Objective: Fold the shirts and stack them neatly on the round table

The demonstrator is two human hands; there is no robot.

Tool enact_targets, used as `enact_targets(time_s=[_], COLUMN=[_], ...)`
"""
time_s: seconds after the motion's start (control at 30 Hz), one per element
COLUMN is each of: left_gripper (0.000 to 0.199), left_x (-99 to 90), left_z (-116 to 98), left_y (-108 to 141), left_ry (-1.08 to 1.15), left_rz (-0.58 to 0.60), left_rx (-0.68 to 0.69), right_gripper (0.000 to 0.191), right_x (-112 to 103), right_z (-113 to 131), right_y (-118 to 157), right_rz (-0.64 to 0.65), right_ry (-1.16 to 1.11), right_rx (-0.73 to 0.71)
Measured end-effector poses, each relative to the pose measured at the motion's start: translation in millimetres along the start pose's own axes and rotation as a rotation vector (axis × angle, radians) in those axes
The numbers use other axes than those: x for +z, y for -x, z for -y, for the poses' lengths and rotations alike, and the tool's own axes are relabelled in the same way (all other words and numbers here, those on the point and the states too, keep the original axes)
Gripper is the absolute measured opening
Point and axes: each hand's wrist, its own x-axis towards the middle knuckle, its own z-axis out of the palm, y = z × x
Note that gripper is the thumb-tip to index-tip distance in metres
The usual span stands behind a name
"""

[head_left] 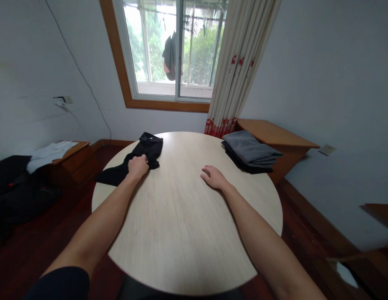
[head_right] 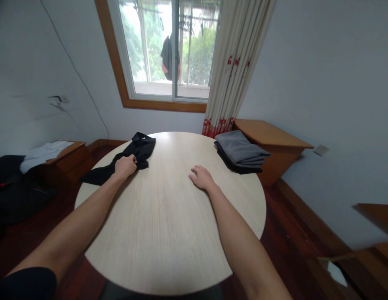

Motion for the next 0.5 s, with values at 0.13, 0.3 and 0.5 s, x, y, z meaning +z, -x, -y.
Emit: enact_targets(time_s=[0.13,0.3,0.5], left_gripper=[0.028,0.048,0.041], left_x=[-14.8,-46.1,-25.3], left_z=[-53.2,-60.8,-24.7], left_y=[32.7,61.7,33.3], left_ry=[0.191,0.856,0.754], left_rz=[0.172,0.86,0.668], left_rx=[0.293,0.483,0.436], right_gripper=[0.034,0.027,0.028], right_x=[-3.4,-1.3,-2.6], right_z=[9.0,20.3,33.3], right_y=[2.7,8.3,10.8], right_rz=[-0.079,-0.096,-0.023], right_ry=[-0.094,-0.385,-0.441], right_rx=[0.036,-0.018,-0.062])
